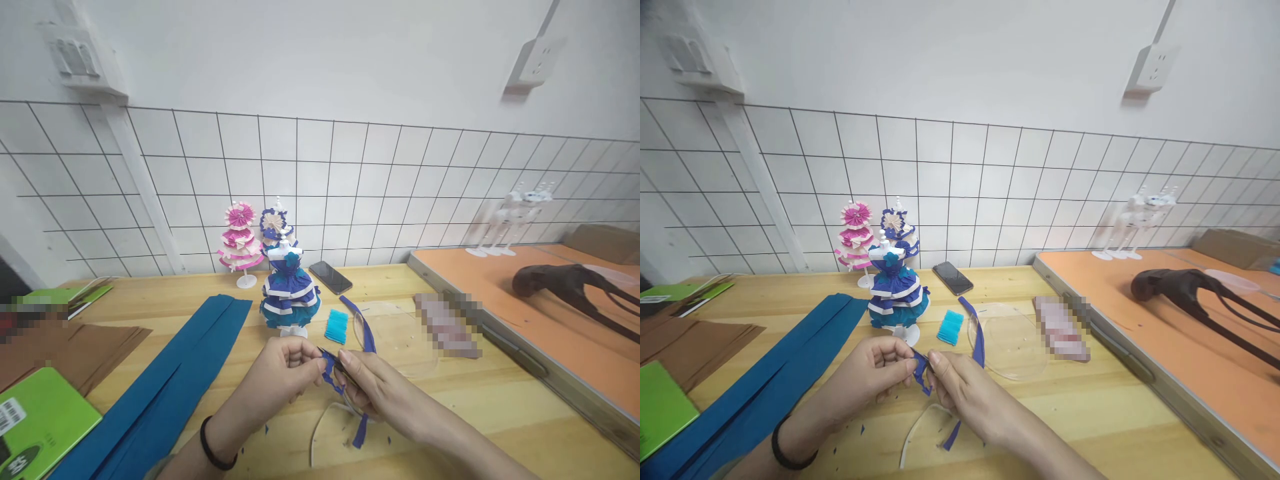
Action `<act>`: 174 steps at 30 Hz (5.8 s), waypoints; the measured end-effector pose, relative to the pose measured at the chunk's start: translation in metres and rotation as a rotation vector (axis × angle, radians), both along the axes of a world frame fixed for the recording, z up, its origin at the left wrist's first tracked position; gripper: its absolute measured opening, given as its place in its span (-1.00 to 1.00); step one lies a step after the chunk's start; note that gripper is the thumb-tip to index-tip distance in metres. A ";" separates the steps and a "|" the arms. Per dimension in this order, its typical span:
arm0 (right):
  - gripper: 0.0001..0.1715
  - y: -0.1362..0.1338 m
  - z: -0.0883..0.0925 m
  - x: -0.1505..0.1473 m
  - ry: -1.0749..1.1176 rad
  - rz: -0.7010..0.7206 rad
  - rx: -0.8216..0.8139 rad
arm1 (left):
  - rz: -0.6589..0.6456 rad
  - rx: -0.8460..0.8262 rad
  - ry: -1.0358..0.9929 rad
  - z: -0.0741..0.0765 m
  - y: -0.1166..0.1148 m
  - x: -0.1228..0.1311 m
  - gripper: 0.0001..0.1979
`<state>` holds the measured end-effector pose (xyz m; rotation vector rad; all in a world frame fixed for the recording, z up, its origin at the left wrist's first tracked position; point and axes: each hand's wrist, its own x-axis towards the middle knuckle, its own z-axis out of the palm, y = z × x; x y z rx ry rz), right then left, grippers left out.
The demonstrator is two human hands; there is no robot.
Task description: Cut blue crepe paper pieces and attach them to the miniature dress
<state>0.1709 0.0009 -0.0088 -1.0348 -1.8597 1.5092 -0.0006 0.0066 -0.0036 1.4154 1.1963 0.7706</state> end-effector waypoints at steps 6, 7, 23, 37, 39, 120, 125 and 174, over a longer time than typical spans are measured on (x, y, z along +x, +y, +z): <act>-0.51 0.000 0.002 0.001 -0.026 0.012 0.028 | -0.009 -0.013 -0.022 -0.001 -0.001 -0.001 -0.83; -0.51 -0.001 0.003 0.001 -0.031 0.012 0.030 | -0.013 -0.015 -0.026 -0.001 0.000 -0.001 -0.82; -0.49 0.000 0.003 0.002 -0.092 0.032 0.056 | -0.060 -0.047 -0.116 -0.007 0.001 -0.005 -0.81; -0.49 0.000 0.001 0.002 -0.053 0.037 0.014 | -0.067 -0.068 -0.157 -0.006 0.002 -0.005 -0.81; -0.49 0.001 0.001 0.002 -0.046 0.040 0.002 | -0.062 -0.074 -0.157 -0.005 0.001 -0.005 -0.81; -0.49 0.003 0.000 0.006 -0.131 0.034 0.090 | -0.039 -0.076 -0.138 -0.005 0.004 -0.010 -0.79; -0.50 0.001 0.001 0.003 -0.074 -0.002 0.046 | -0.054 -0.074 -0.179 -0.006 0.005 -0.011 -0.78; -0.51 0.003 -0.005 0.000 0.040 -0.052 -0.116 | -0.022 -0.067 -0.246 -0.007 0.001 -0.002 -0.78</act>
